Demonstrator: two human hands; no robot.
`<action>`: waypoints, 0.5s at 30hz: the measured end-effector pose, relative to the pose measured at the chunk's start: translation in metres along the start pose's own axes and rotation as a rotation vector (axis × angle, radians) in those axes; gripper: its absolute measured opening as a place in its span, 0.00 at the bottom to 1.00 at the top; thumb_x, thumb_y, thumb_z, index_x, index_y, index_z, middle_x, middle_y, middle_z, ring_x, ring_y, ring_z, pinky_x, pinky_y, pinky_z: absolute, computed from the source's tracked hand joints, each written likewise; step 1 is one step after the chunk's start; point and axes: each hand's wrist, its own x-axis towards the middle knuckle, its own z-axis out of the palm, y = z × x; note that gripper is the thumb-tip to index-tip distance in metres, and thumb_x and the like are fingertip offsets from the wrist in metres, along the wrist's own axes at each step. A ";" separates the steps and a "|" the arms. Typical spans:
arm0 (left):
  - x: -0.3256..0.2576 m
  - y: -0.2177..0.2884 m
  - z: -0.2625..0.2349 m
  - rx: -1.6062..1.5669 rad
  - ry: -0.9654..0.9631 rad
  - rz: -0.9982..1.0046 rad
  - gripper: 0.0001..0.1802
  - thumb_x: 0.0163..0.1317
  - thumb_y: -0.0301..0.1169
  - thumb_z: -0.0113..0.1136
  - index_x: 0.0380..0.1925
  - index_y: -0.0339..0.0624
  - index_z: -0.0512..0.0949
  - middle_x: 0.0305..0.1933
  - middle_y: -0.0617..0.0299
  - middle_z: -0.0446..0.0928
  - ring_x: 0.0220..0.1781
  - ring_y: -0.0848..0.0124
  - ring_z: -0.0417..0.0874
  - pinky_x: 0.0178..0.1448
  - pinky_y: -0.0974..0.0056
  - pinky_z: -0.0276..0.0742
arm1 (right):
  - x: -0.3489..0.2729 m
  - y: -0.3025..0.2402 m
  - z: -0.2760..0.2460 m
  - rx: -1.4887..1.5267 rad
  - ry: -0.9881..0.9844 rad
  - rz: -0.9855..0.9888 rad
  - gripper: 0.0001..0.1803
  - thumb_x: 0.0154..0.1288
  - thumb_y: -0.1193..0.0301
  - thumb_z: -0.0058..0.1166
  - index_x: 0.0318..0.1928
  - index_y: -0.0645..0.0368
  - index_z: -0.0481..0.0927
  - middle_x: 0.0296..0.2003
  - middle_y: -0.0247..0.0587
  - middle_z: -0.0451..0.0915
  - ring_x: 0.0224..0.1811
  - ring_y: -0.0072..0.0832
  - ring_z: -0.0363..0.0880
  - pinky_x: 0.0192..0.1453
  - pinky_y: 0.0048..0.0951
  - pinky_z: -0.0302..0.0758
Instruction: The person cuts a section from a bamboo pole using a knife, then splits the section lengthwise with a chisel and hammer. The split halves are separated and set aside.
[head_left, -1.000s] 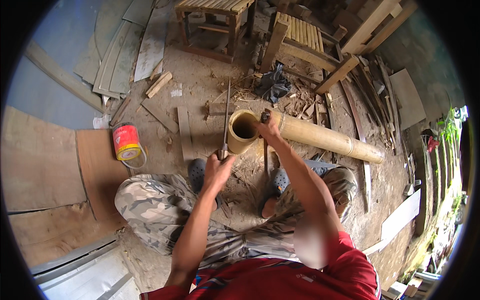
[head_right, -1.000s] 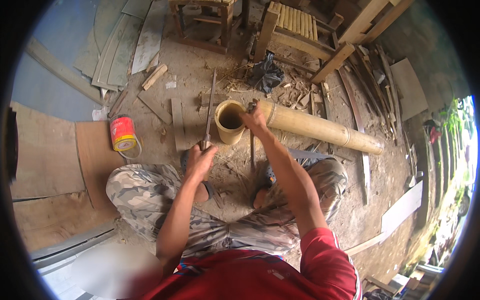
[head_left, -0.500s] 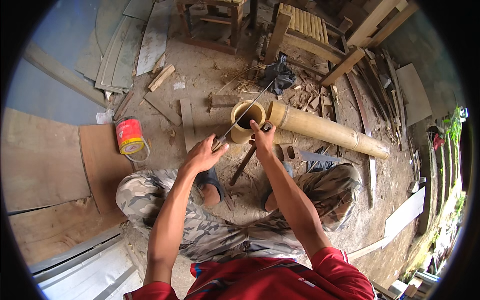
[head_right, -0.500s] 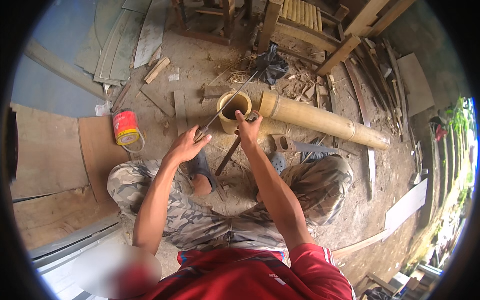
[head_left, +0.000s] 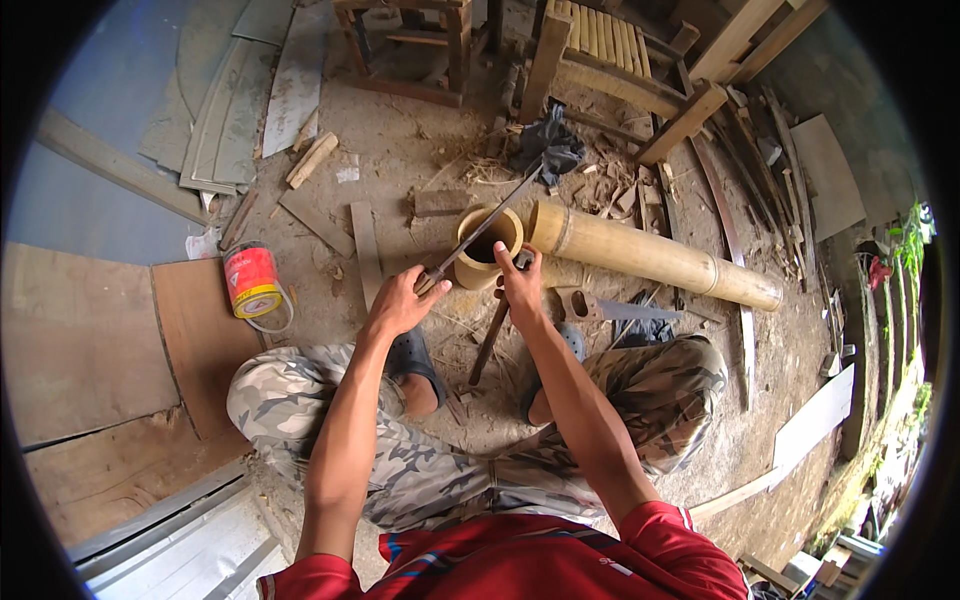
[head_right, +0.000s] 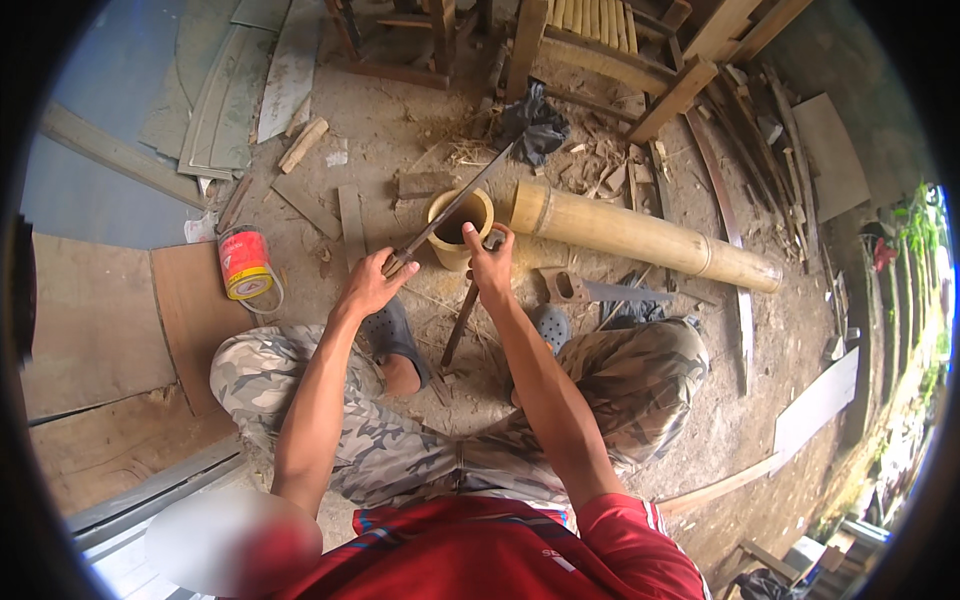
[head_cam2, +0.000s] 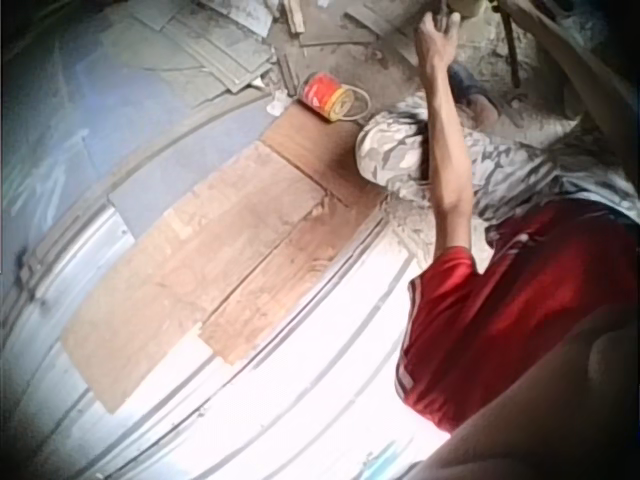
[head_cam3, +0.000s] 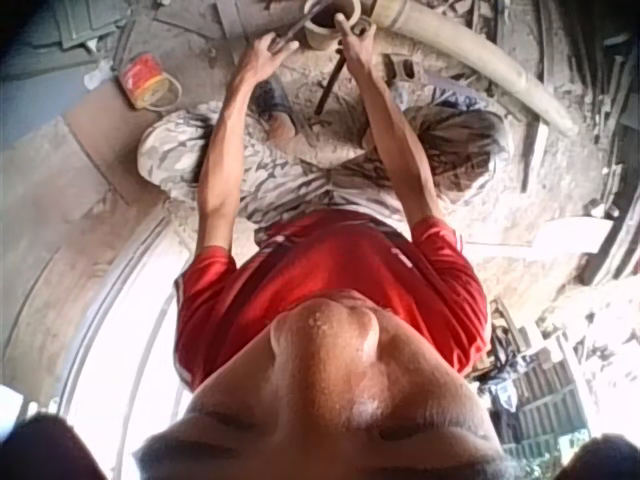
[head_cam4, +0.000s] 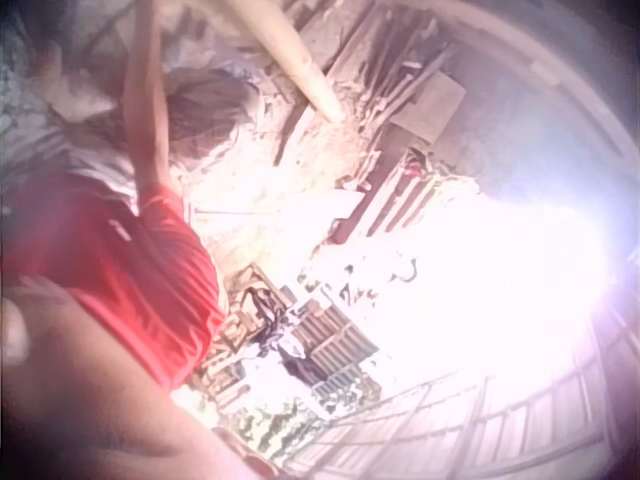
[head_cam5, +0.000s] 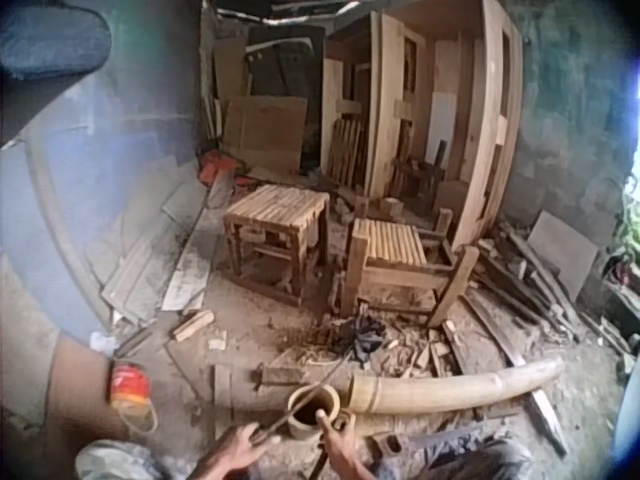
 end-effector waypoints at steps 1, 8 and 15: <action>0.000 -0.002 0.001 -0.013 0.006 -0.003 0.43 0.61 0.64 0.63 0.53 0.29 0.77 0.46 0.38 0.82 0.52 0.47 0.84 0.55 0.51 0.78 | 0.000 0.000 0.001 0.006 -0.006 -0.008 0.40 0.59 0.46 0.71 0.61 0.53 0.65 0.33 0.33 0.75 0.27 0.21 0.72 0.26 0.27 0.71; 0.002 0.002 -0.004 -0.026 -0.075 -0.042 0.50 0.59 0.67 0.63 0.59 0.26 0.75 0.53 0.36 0.81 0.58 0.46 0.82 0.60 0.52 0.78 | 0.002 0.001 -0.001 -0.003 -0.011 -0.019 0.40 0.60 0.46 0.70 0.61 0.53 0.65 0.32 0.33 0.75 0.28 0.20 0.73 0.26 0.27 0.71; 0.005 -0.016 0.006 0.012 -0.008 -0.004 0.48 0.58 0.67 0.63 0.57 0.28 0.76 0.48 0.39 0.83 0.52 0.48 0.84 0.55 0.52 0.79 | -0.001 -0.001 0.001 -0.021 -0.005 -0.027 0.40 0.60 0.44 0.69 0.61 0.52 0.65 0.33 0.34 0.75 0.28 0.22 0.73 0.27 0.28 0.74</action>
